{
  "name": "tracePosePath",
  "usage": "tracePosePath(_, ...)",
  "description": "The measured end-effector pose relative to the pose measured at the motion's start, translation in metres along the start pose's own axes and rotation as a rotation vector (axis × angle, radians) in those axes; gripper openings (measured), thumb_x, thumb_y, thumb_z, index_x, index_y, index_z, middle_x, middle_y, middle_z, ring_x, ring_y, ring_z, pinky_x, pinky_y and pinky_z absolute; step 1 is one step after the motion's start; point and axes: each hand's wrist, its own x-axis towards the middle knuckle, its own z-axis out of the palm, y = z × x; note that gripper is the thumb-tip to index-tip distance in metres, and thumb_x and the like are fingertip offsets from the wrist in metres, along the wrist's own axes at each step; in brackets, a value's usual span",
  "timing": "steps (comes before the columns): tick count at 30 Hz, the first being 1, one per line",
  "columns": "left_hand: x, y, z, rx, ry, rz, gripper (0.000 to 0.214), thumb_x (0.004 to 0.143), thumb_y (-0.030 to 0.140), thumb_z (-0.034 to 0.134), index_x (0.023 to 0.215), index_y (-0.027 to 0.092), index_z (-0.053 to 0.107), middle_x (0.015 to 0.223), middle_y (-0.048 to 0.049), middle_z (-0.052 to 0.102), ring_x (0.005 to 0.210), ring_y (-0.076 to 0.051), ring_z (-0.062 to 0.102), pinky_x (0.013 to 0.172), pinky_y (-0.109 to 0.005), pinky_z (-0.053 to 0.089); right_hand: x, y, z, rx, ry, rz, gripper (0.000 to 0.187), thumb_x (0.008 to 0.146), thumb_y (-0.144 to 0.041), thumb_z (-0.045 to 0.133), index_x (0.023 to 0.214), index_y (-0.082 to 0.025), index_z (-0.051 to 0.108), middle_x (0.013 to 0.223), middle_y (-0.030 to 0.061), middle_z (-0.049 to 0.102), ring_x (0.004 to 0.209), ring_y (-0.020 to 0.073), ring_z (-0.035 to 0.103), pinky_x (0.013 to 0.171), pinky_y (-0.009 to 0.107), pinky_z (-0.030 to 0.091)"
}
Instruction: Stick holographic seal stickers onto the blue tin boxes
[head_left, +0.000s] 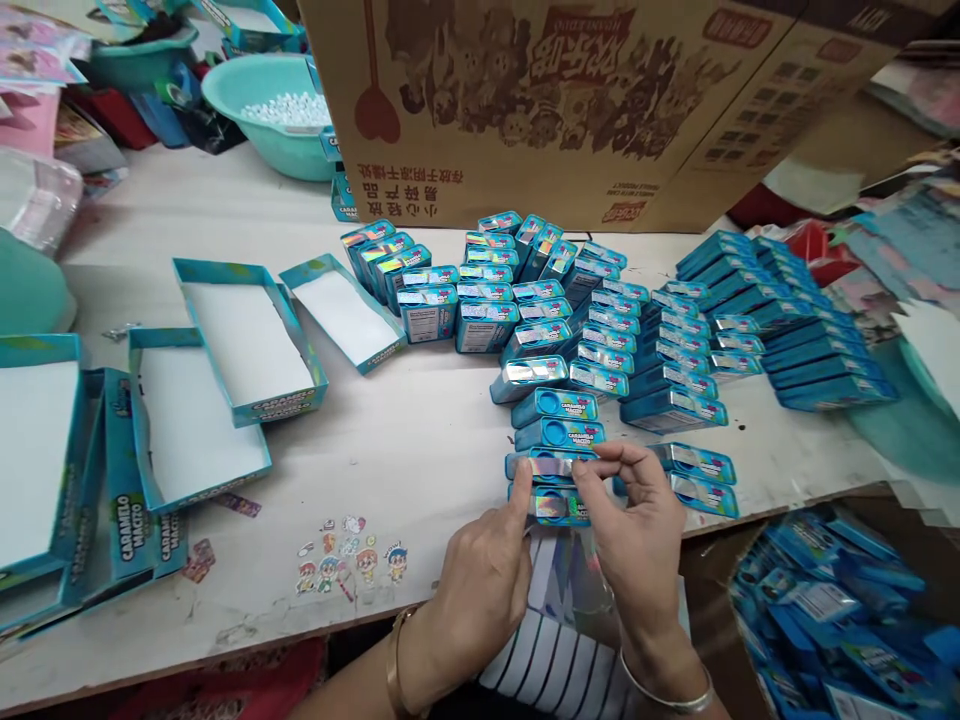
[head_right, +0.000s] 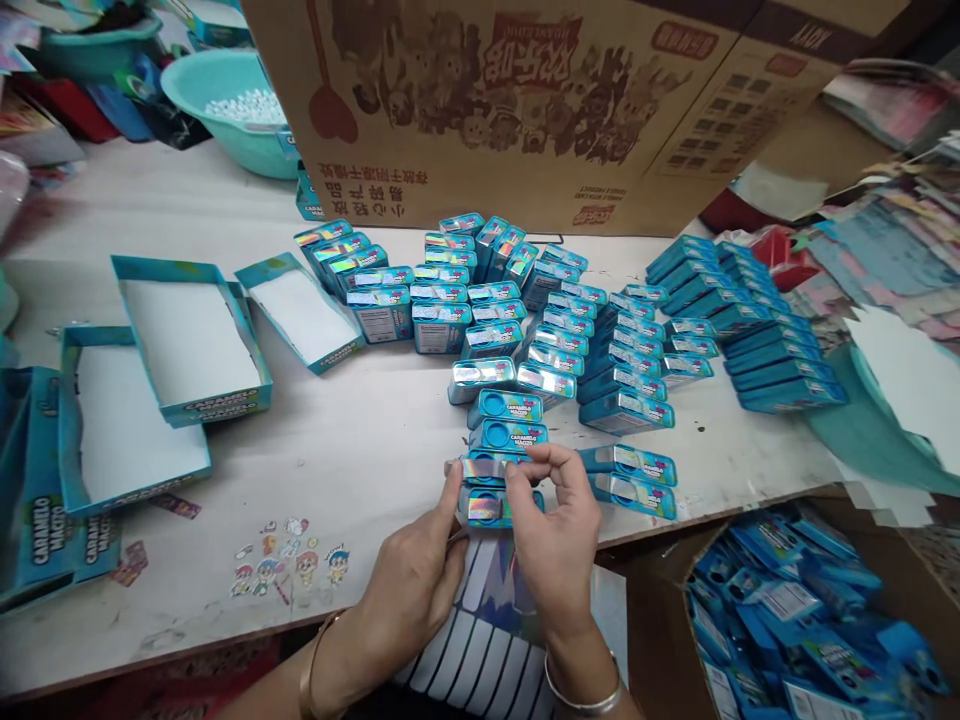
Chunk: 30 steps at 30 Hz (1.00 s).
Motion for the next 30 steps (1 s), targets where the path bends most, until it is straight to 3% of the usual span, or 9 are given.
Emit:
tracePosePath(5,0.004,-0.003,0.000,-0.024,-0.047,-0.039,0.085,0.092,0.007,0.038,0.159,0.026,-0.011,0.111,-0.0095,0.072,0.088,-0.024,0.071,0.074,-0.040,0.059,0.000,0.002,0.000,-0.010,0.004,-0.023,0.020,0.078,-0.034,0.071,0.090,-0.021,0.061,0.068,-0.0043,0.061,0.067,0.0143,0.060,0.071,0.029,0.049)
tracePosePath(9,0.005,-0.006,0.001,-0.103,-0.076,-0.068,0.085,0.092,0.009,0.039,0.159,0.026,-0.010,0.112,-0.0087,0.072,0.095,-0.025,0.071,0.080,-0.039,0.059,-0.001,0.011,0.000,-0.107,-0.006,-0.093,0.017,0.084,-0.032,0.067,0.096,-0.022,0.061,0.073,-0.0029,0.063,0.072,0.0164,0.061,0.074,0.032,0.049)
tracePosePath(15,0.005,-0.009,0.006,-0.156,-0.093,-0.125,0.081,0.094,0.012,0.039,0.160,0.023,-0.006,0.114,-0.0106,0.071,0.098,-0.024,0.070,0.085,-0.039,0.056,0.002,0.015,0.002,-0.434,0.014,-0.511,0.009,0.090,-0.023,0.060,0.098,-0.020,0.062,0.079,0.0016,0.064,0.080,0.0202,0.059,0.076,0.034,0.048)
tracePosePath(18,0.004,-0.010,0.008,-0.142,-0.103,-0.149,0.083,0.092,0.011,0.040,0.160,0.021,-0.005,0.111,-0.0109,0.072,0.094,-0.025,0.071,0.082,-0.037,0.055,0.004,0.011,0.002,-0.519,-0.006,-0.610,0.010,0.091,-0.019,0.057,0.100,-0.021,0.061,0.078,0.0024,0.063,0.080,0.0219,0.057,0.075,0.035,0.047)
tracePosePath(21,0.004,-0.012,0.010,-0.121,-0.108,-0.184,0.083,0.090,0.013,0.042,0.160,0.020,-0.003,0.107,-0.0104,0.074,0.087,-0.024,0.071,0.077,-0.035,0.053,0.006,0.008,-0.001,-0.542,-0.059,-0.587,0.013,0.092,-0.019,0.054,0.102,-0.020,0.061,0.081,0.0035,0.063,0.082,0.0233,0.057,0.076,0.037,0.047)
tracePosePath(25,0.006,-0.012,0.010,-0.147,-0.109,-0.215,0.084,0.089,0.015,0.043,0.161,0.020,0.000,0.104,-0.0086,0.074,0.083,-0.024,0.070,0.077,-0.034,0.052,0.009,0.009,-0.002,-0.468,-0.120,-0.458,0.023,0.090,-0.020,0.051,0.111,-0.019,0.060,0.101,0.0089,0.058,0.093,0.0248,0.059,0.082,0.041,0.050)
tracePosePath(30,0.001,-0.006,-0.004,-0.265,-0.077,-0.286,0.085,0.089,0.024,0.050,0.161,0.016,0.005,0.105,-0.0086,0.073,0.090,-0.025,0.068,0.084,-0.036,0.050,0.015,0.019,-0.015,-0.209,-0.102,-0.343,0.028,0.087,-0.017,0.046,0.110,-0.022,0.061,0.106,0.0084,0.053,0.090,0.0213,0.060,0.077,0.039,0.055)
